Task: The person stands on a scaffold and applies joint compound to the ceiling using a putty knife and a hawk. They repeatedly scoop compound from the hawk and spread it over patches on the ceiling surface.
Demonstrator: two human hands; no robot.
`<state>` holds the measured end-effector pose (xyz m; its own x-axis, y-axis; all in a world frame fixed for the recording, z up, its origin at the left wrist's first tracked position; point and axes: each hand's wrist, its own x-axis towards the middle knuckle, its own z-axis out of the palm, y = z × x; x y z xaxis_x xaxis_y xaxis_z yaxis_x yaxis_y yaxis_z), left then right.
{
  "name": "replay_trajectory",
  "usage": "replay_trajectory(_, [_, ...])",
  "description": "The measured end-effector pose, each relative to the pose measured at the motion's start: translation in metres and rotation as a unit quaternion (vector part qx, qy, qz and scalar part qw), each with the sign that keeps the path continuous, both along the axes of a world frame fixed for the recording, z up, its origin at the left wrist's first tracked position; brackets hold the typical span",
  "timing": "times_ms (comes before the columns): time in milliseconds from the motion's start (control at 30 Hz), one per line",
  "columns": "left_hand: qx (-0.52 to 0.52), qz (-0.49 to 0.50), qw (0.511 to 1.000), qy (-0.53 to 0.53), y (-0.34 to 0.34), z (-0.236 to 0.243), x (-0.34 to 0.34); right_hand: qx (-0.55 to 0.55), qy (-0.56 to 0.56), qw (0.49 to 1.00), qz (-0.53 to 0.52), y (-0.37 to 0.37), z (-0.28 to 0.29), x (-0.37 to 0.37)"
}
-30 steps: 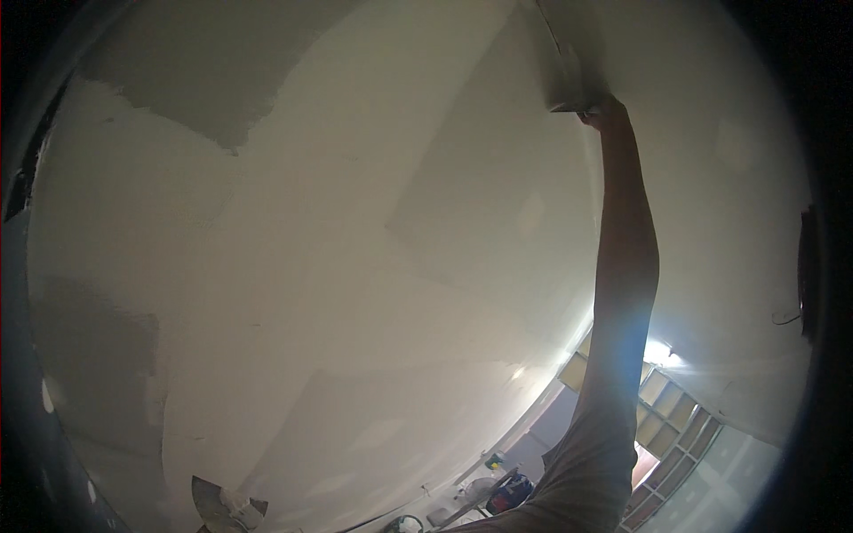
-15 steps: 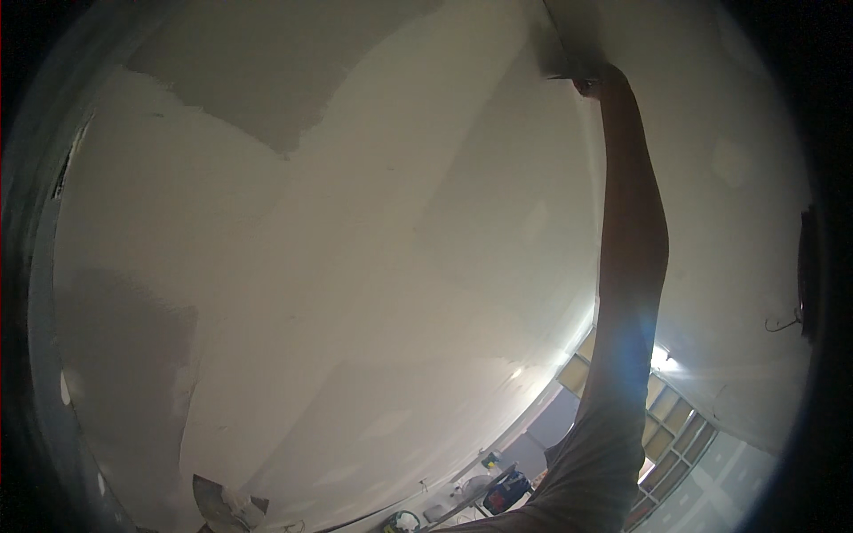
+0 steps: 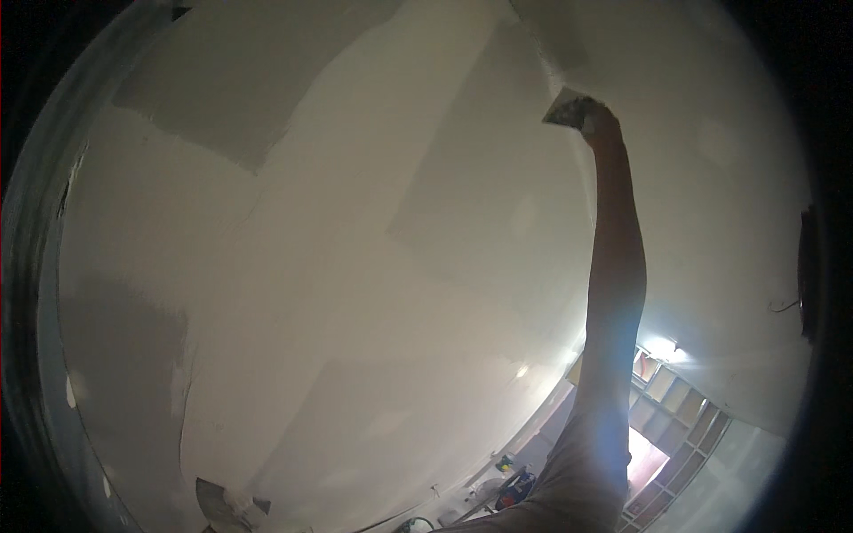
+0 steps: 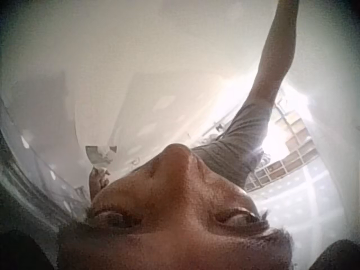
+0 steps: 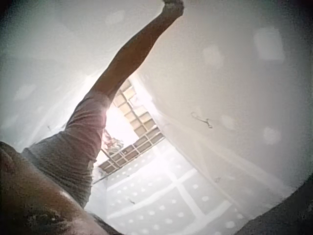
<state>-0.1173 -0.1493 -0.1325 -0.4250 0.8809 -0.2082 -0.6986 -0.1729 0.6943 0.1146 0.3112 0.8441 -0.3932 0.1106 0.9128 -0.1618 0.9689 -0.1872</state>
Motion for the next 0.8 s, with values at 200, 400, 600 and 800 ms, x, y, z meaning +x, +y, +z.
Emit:
replay_trajectory(200, [-0.031,-0.011,0.999,0.001,0.008,0.014,0.003,0.003,0.025,0.995,-0.095,0.046,0.003,0.058])
replay_trajectory(400, [-0.030,0.040,0.999,-0.009,0.002,0.011,0.025,0.275,-0.072,0.704,-0.651,-0.039,-0.066,-0.055])
replay_trajectory(600, [0.000,0.003,1.000,-0.004,0.014,0.008,0.017,-0.131,0.131,0.962,-0.202,-0.029,-0.014,-0.029])
replay_trajectory(800, [0.002,0.025,1.000,-0.003,0.006,0.020,0.022,-0.285,0.190,0.935,0.089,-0.065,-0.031,-0.078])
